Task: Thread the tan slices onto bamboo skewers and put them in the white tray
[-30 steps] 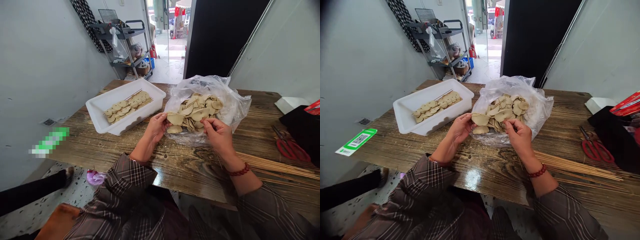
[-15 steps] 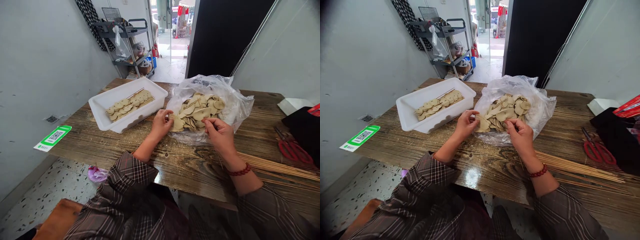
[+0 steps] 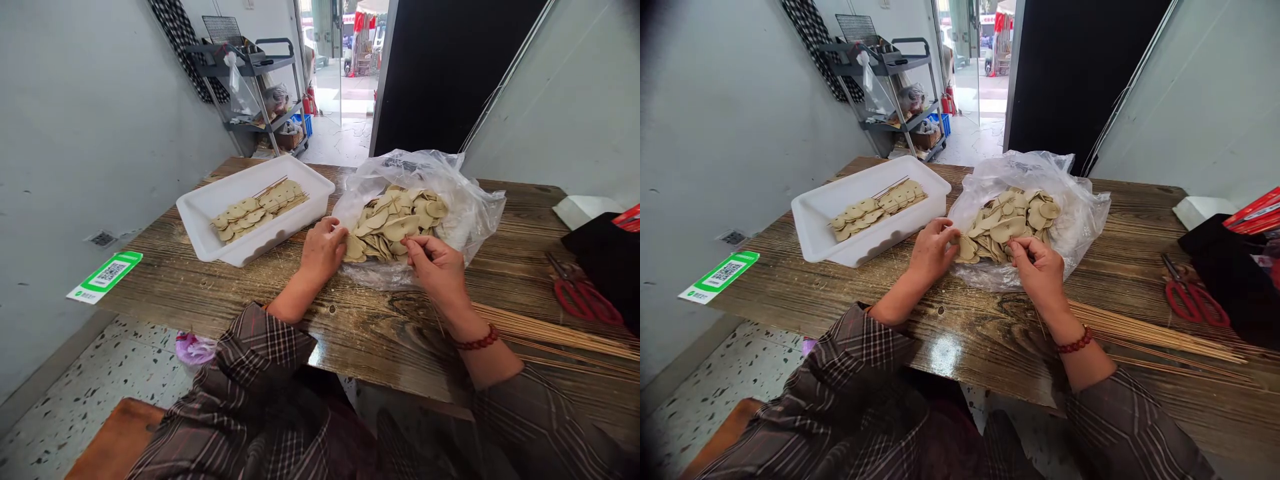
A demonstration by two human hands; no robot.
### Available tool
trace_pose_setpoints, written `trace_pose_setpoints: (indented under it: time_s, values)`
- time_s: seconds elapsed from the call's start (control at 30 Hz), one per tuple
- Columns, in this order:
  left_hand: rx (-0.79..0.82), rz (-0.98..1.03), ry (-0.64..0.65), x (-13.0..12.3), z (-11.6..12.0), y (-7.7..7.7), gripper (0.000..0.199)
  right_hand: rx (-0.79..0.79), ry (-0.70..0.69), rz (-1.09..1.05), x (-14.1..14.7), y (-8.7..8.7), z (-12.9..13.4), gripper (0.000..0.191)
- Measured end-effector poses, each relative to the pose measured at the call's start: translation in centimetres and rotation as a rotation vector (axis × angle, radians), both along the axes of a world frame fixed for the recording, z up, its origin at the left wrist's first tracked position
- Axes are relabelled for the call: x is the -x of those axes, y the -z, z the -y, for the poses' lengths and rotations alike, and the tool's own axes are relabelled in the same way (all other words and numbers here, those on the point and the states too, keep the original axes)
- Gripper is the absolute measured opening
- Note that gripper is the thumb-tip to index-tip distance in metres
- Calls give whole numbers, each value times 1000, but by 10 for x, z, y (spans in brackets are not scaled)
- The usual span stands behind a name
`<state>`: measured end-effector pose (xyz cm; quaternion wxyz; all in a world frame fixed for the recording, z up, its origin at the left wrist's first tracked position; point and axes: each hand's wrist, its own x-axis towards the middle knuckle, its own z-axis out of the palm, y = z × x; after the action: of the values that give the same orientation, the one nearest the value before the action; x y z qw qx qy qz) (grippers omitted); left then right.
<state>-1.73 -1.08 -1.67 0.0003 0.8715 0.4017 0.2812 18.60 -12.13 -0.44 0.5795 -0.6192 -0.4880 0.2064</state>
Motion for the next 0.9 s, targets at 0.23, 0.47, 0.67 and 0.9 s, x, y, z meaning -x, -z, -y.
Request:
trace_pose_setpoints:
  time_s: [0.23, 0.47, 0.67, 0.9]
  values:
    - [-44, -22, -37, -2, 2, -5, 7, 13, -4, -10, 0, 0, 0, 29]
    - [132, 60, -31, -4, 0, -5, 6, 8, 3, 13, -1, 2, 0, 29]
    - [276, 307, 25, -5, -3, 1, 7, 10, -1, -1, 0, 1, 0, 29]
    - [188, 171, 23, -4, 0, 2, 13, 15, -23, 10, -1, 2, 1, 29]
